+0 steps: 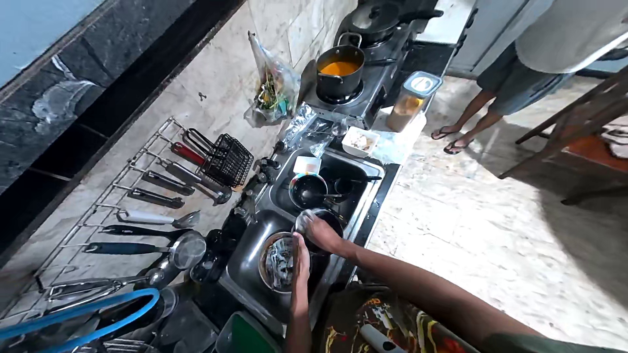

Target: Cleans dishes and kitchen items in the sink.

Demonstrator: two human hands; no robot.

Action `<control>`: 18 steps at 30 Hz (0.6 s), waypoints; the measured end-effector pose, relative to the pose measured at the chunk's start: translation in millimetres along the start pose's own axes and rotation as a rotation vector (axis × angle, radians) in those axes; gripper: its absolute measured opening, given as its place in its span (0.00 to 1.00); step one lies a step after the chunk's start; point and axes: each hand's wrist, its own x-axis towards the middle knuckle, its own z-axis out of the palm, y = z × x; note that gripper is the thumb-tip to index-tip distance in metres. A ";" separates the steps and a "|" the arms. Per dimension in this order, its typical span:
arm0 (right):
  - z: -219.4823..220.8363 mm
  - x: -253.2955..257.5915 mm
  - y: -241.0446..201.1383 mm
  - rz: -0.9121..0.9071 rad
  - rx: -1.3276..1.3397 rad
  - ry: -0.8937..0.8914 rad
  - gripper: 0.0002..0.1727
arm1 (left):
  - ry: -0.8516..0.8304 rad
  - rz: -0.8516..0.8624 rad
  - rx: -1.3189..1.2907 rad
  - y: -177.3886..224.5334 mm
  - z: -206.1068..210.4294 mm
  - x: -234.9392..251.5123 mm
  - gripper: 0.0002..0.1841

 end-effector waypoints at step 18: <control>-22.3 -18.8 19.8 -0.109 -0.160 -0.313 0.15 | 0.076 0.013 0.073 3.0 -24.2 8.7 0.34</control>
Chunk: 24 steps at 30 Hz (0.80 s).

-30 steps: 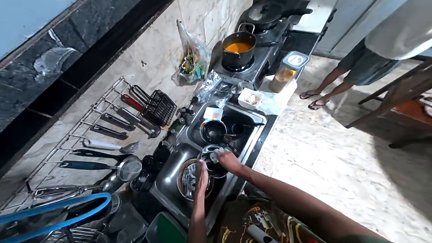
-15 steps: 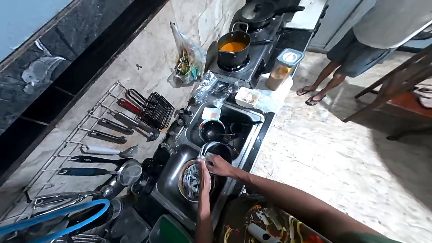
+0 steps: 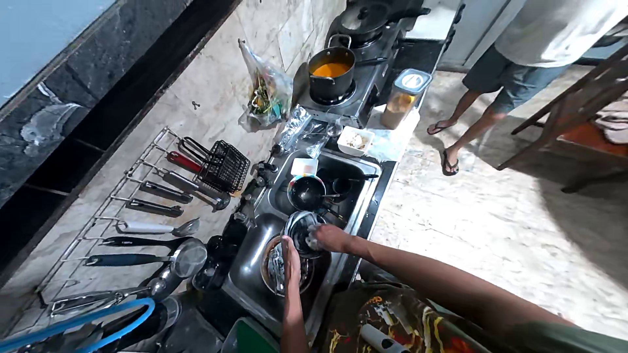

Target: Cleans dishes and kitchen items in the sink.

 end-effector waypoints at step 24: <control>7.3 3.9 1.8 0.131 -0.185 0.364 0.12 | -0.027 0.116 0.240 20.5 -2.6 10.2 0.33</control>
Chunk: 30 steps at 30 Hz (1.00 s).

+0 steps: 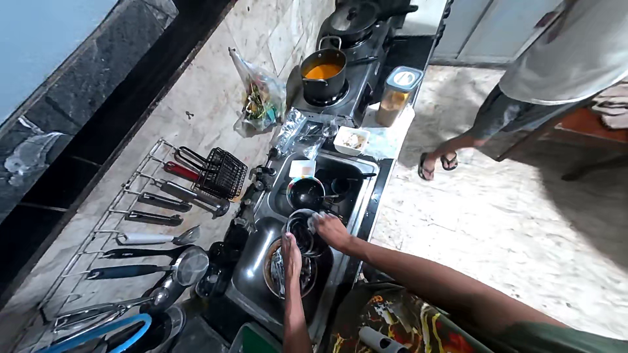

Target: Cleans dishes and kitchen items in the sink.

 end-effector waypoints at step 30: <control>9.5 10.8 12.5 0.003 0.215 -0.151 0.22 | -0.173 -0.109 -0.157 2.7 20.2 1.5 0.35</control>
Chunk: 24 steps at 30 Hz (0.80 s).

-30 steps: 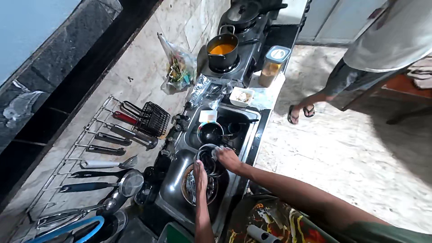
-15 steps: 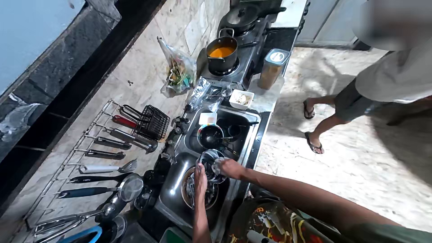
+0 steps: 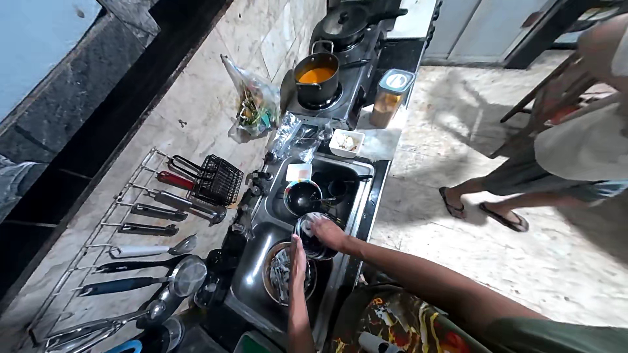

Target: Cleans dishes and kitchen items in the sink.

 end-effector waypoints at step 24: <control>-18.8 8.7 24.6 0.362 0.824 0.295 0.36 | -0.099 0.019 -0.960 -40.6 -13.8 12.6 0.23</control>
